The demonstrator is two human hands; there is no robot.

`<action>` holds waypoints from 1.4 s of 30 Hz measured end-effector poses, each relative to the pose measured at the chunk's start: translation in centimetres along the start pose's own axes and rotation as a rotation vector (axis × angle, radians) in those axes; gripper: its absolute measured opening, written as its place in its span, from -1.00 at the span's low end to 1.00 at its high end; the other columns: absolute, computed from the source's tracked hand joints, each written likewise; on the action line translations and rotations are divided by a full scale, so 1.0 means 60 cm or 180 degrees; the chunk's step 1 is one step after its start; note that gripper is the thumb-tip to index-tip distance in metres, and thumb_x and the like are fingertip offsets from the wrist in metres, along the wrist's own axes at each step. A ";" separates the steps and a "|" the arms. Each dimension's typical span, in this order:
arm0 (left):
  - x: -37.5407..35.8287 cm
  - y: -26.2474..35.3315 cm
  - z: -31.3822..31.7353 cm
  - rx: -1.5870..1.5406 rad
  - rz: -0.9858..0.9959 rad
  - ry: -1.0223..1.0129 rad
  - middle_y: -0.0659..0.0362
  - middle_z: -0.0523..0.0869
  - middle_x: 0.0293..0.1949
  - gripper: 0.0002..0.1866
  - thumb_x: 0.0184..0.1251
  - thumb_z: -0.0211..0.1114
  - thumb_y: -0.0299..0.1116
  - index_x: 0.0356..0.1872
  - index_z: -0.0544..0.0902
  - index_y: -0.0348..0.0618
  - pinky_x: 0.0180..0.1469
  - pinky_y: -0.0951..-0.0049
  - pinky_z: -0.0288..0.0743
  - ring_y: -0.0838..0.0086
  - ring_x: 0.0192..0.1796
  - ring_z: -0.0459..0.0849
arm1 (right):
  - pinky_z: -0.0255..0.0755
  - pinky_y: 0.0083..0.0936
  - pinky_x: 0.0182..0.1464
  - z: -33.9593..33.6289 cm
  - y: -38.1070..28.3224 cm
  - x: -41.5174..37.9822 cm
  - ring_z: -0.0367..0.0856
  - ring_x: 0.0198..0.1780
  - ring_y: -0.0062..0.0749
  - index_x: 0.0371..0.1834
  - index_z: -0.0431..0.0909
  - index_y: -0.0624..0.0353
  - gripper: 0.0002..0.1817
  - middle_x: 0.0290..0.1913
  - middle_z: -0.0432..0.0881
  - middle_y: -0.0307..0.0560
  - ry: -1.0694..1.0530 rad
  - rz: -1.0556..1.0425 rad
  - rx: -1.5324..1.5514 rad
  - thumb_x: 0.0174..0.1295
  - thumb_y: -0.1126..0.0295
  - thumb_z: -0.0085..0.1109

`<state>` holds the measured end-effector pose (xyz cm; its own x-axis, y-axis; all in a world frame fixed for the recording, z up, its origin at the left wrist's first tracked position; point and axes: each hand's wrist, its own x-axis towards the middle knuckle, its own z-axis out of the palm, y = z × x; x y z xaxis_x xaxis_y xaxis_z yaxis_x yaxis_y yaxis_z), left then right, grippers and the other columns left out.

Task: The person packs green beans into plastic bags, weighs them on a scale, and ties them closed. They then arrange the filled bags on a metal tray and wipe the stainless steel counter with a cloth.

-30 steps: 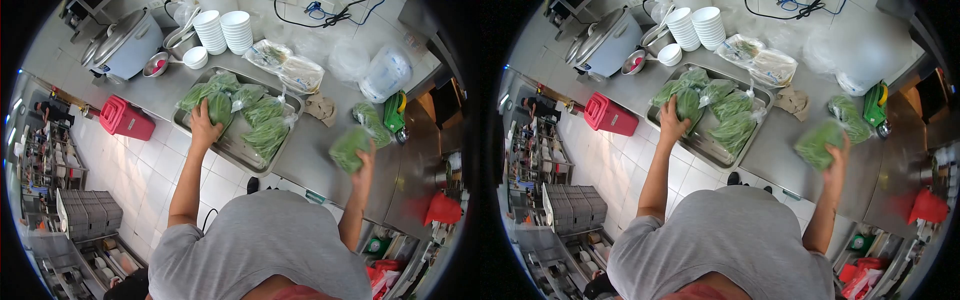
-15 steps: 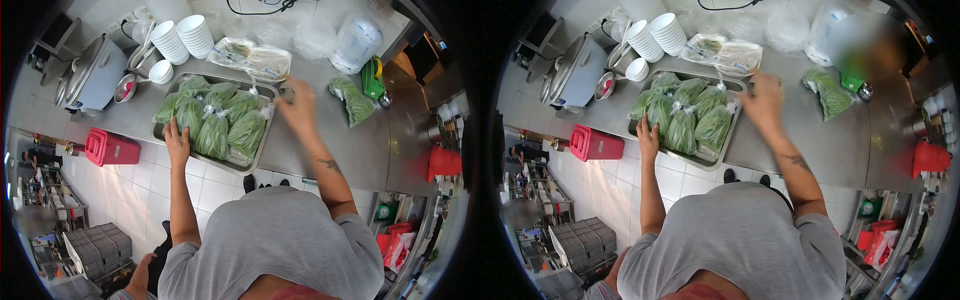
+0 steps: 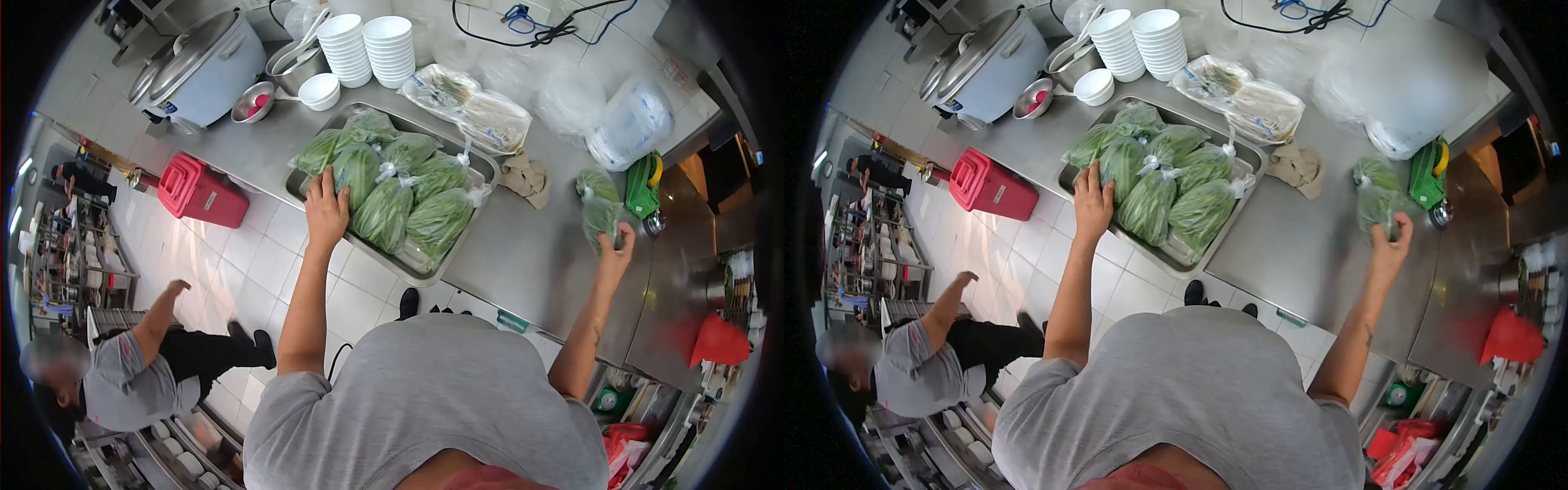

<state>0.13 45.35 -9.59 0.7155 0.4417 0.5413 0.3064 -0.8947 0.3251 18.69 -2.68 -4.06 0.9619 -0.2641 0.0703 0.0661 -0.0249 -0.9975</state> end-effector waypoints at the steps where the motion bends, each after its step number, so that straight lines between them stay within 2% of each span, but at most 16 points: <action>1: 0.000 0.000 0.002 0.0031 -0.0012 0.0002 -0.15 0.40 0.16 -0.44 0.35 0.12 -0.21 0.33 0.27 -0.19 0.11 0.09 0.32 -0.05 0.13 0.42 | 0.30 -0.45 0.09 0.032 -0.018 -0.026 0.38 0.03 -0.44 -0.12 0.45 0.14 -0.58 -0.06 0.44 -0.24 -0.0236 -0.0327 0.0146 -0.14 0.64 0.19; 3: 0.001 0.000 0.002 0.0042 -0.0032 -0.0007 -0.15 0.41 0.16 -0.44 0.35 0.11 -0.21 0.32 0.28 -0.19 0.11 0.09 0.32 -0.04 0.13 0.42 | 0.29 -0.43 0.12 0.112 -0.074 -0.084 0.40 0.04 -0.37 -0.13 0.44 0.17 -0.60 -0.06 0.45 -0.18 -0.0561 -0.1359 -0.0315 -0.13 0.62 0.20; 7: 0.000 0.003 -0.001 -0.0001 -0.0008 0.0022 -0.16 0.42 0.14 -0.44 0.36 0.11 -0.20 0.32 0.29 -0.19 0.12 0.08 0.32 -0.05 0.12 0.43 | 0.27 -0.30 0.17 0.262 -0.108 -0.169 0.40 0.08 -0.15 -0.19 0.45 0.14 -0.61 -0.04 0.42 0.00 -0.1380 -0.2212 -0.0538 -0.19 0.52 0.24; 9: -0.001 0.003 0.000 -0.0013 0.0050 0.0065 -0.17 0.43 0.13 -0.44 0.36 0.11 -0.19 0.32 0.29 -0.19 0.13 0.08 0.31 -0.05 0.12 0.43 | 0.27 -0.23 0.18 0.322 -0.082 -0.206 0.39 0.11 -0.07 -0.12 0.48 0.08 -0.57 0.02 0.40 0.04 -0.1780 -0.2356 -0.1066 -0.15 0.45 0.29; 11: -0.004 0.002 -0.002 0.0003 0.0037 0.0013 -0.17 0.43 0.14 -0.45 0.37 0.10 -0.19 0.32 0.29 -0.20 0.13 0.08 0.31 -0.05 0.13 0.43 | 0.26 -0.28 0.19 0.340 -0.071 -0.230 0.36 0.11 -0.05 -0.01 0.48 0.09 -0.53 -0.04 0.39 0.03 -0.3102 -0.1157 -0.1070 -0.09 0.43 0.30; 15: 0.001 -0.001 0.003 0.0001 0.0094 0.0009 -0.17 0.43 0.14 -0.45 0.38 0.08 -0.17 0.32 0.29 -0.20 0.13 0.08 0.32 -0.05 0.13 0.43 | 0.23 -0.23 0.25 0.313 -0.036 -0.142 0.33 0.18 -0.03 0.10 0.48 0.08 -0.47 0.08 0.43 0.06 -0.2176 -0.2329 -0.1211 -0.05 0.38 0.28; 17: -0.003 -0.004 0.001 0.0016 0.0084 -0.0004 -0.17 0.43 0.14 -0.45 0.38 0.08 -0.17 0.32 0.29 -0.20 0.12 0.09 0.32 -0.05 0.13 0.43 | 0.22 -0.18 0.26 0.270 -0.017 -0.035 0.32 0.21 -0.02 0.12 0.47 0.08 -0.43 0.14 0.42 0.05 -0.1423 -0.2051 -0.1822 -0.10 0.43 0.26; 19: -0.002 -0.002 0.001 0.0056 0.0022 0.0002 -0.17 0.43 0.13 -0.45 0.38 0.07 -0.16 0.32 0.29 -0.19 0.11 0.09 0.33 -0.05 0.12 0.44 | 0.19 -0.10 0.28 0.200 0.013 0.064 0.22 0.32 0.08 0.23 0.39 -0.12 -0.30 0.25 0.33 0.17 -0.0299 -0.2514 -0.3307 -0.14 0.44 0.23; 21: 0.000 0.002 0.000 0.0112 0.0007 0.0017 -0.16 0.44 0.13 -0.45 0.38 0.08 -0.17 0.32 0.29 -0.19 0.10 0.10 0.33 -0.04 0.11 0.44 | 0.20 -0.09 0.29 0.134 0.053 0.139 0.21 0.32 0.12 0.25 0.34 -0.23 -0.23 0.26 0.32 0.12 -0.0123 -0.2063 -0.4361 -0.17 0.47 0.27; 25: 0.000 0.003 -0.001 0.0070 -0.0047 0.0040 -0.12 0.44 0.13 -0.44 0.36 0.08 -0.16 0.32 0.29 -0.17 0.09 0.12 0.34 -0.01 0.11 0.45 | 0.30 -0.15 0.20 0.053 0.092 0.201 0.29 0.20 0.09 -0.02 0.42 -0.06 -0.47 0.17 0.35 -0.07 -0.0731 -0.2014 -0.3882 -0.12 0.65 0.19; 28: -0.002 0.003 -0.002 0.0127 -0.0087 0.0038 -0.08 0.44 0.15 -0.44 0.35 0.09 -0.15 0.33 0.29 -0.13 0.07 0.14 0.35 0.03 0.09 0.46 | 0.30 -0.16 0.14 0.053 0.081 0.184 0.35 0.11 0.11 -0.11 0.44 0.05 -0.55 0.08 0.41 -0.04 -0.0614 -0.2245 -0.3339 -0.13 0.70 0.15; 29: -0.003 0.003 -0.002 0.0129 -0.0096 0.0043 -0.07 0.44 0.16 -0.44 0.35 0.09 -0.15 0.33 0.29 -0.12 0.06 0.14 0.35 0.04 0.09 0.46 | 0.32 -0.28 0.06 0.053 0.076 0.176 0.44 0.01 -0.08 -0.19 0.45 0.17 -0.65 -0.07 0.47 -0.06 -0.0484 -0.2470 -0.2840 -0.12 0.69 0.14; 33: -0.003 0.002 0.000 0.0043 -0.0255 -0.0046 -0.04 0.41 0.19 -0.43 0.33 0.13 -0.12 0.31 0.32 -0.11 0.09 0.13 0.31 0.05 0.13 0.44 | 0.30 -0.65 -0.23 0.085 0.053 0.129 0.40 -0.29 -0.59 -0.27 0.48 0.21 -0.76 -0.27 0.41 -0.28 -0.0566 -0.1063 -0.0216 -0.07 0.63 0.11; 37: 0.017 0.046 -0.053 0.0436 -0.0021 -0.0048 -0.05 0.37 0.23 -0.32 0.20 0.28 -0.09 0.32 0.31 -0.10 0.16 0.02 0.22 0.03 0.23 0.34 | 0.29 -0.68 -0.34 0.203 -0.071 0.004 0.41 -0.34 -0.64 -0.19 0.52 0.19 -0.72 -0.29 0.44 -0.30 -0.1331 -0.0250 0.0682 -0.05 0.58 0.12; 39: 0.053 0.115 -0.130 -0.0671 0.0343 -0.0007 -0.09 0.33 0.25 -0.18 0.03 0.43 -0.08 0.33 0.29 -0.09 0.18 -0.03 0.16 0.01 0.31 0.25 | 0.31 -0.66 -0.38 0.278 -0.112 -0.057 0.43 -0.31 -0.64 -0.17 0.52 0.19 -0.70 -0.28 0.47 -0.29 -0.1846 -0.0018 0.0982 -0.05 0.53 0.13; 42: 0.084 0.200 -0.210 -0.0953 0.0950 -0.0014 -0.12 0.33 0.22 -0.09 -0.11 0.49 -0.16 0.35 0.26 -0.06 0.16 0.01 0.18 0.03 0.30 0.26 | 0.38 -0.60 -0.36 0.374 -0.148 -0.131 0.48 -0.23 -0.59 -0.15 0.51 0.20 -0.67 -0.22 0.47 -0.24 -0.2734 0.0142 0.0837 -0.08 0.54 0.14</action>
<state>-0.49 37.67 6.81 0.7481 0.1652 0.6427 -0.1103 -0.9241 0.3659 16.53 21.26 4.13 0.8248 0.5551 0.1076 -0.0191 0.2176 -0.9759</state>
